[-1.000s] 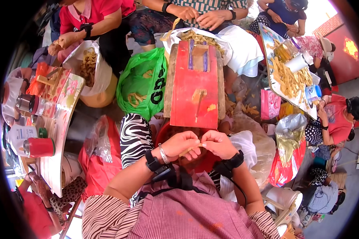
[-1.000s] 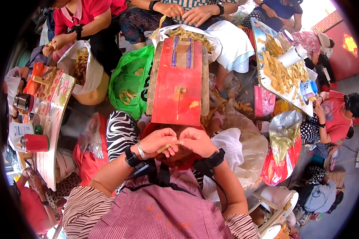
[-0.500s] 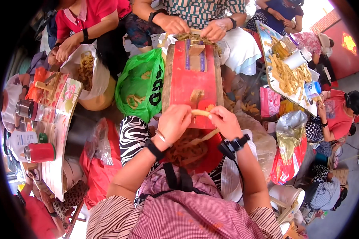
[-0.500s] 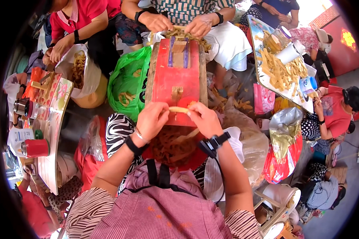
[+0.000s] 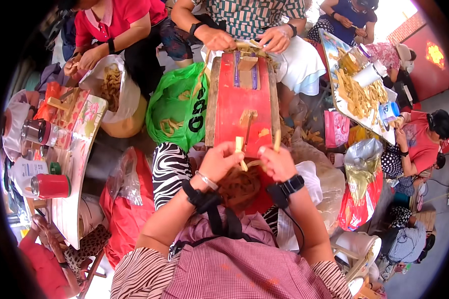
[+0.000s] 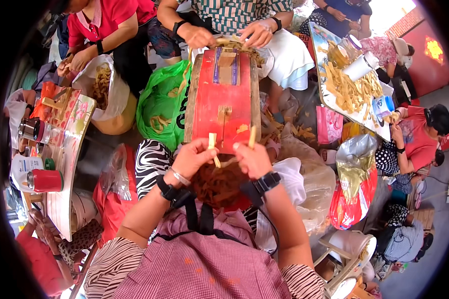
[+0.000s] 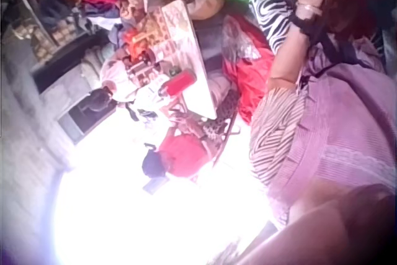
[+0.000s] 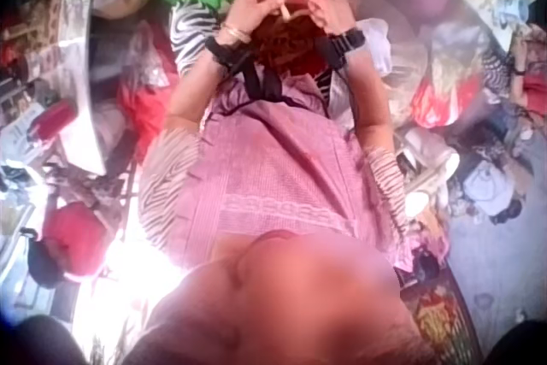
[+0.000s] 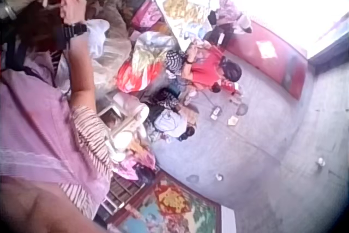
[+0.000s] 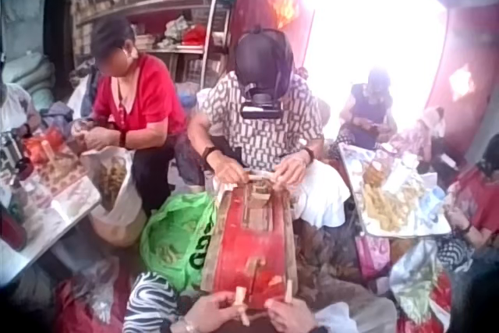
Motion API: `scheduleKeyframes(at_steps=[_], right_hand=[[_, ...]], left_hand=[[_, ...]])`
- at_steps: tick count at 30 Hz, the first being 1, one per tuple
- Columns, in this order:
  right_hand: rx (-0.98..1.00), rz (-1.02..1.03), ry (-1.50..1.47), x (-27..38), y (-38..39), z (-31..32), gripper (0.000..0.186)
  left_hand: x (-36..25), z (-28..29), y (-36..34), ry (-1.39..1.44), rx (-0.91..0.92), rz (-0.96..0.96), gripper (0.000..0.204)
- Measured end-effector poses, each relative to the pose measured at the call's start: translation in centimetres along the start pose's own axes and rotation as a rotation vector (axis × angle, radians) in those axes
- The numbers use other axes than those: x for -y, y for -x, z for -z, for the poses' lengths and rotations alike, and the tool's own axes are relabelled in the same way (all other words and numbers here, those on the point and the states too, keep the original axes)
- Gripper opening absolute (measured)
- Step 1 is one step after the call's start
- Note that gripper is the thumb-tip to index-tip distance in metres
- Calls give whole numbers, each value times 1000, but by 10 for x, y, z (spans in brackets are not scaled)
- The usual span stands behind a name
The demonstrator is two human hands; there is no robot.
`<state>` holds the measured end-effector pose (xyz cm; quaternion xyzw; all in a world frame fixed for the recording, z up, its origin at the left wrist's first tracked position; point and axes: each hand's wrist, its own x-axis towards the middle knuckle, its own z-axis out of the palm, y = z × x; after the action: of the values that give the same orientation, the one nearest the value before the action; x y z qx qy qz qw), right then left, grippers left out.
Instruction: The person shapes strips of dough by hand and places them into a red bucket, occasionally reaching for more dough from a plastic bag.
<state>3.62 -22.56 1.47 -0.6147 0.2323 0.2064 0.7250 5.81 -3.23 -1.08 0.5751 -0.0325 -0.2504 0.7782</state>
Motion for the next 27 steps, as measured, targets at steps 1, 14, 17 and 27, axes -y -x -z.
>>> scheduleKeyframes(at_steps=[1, 14, 17, 27], right_hand=[[142, -96, 35, 0, 9, -2, 30], [363, -139, -25, -29, 59, -21, 19], [308, -21, 281, -40, 55, -11, 15], [570, -145, 203, -21, 64, -10, 21]], left_hand=[[4, -3, 4, 70, -3, -13, 14], [-6, -8, 48, 147, 176, 272, 13], [4, -2, 51, -487, 315, 139, 22], [-17, 1, 41, -1306, 238, -824, 27]])
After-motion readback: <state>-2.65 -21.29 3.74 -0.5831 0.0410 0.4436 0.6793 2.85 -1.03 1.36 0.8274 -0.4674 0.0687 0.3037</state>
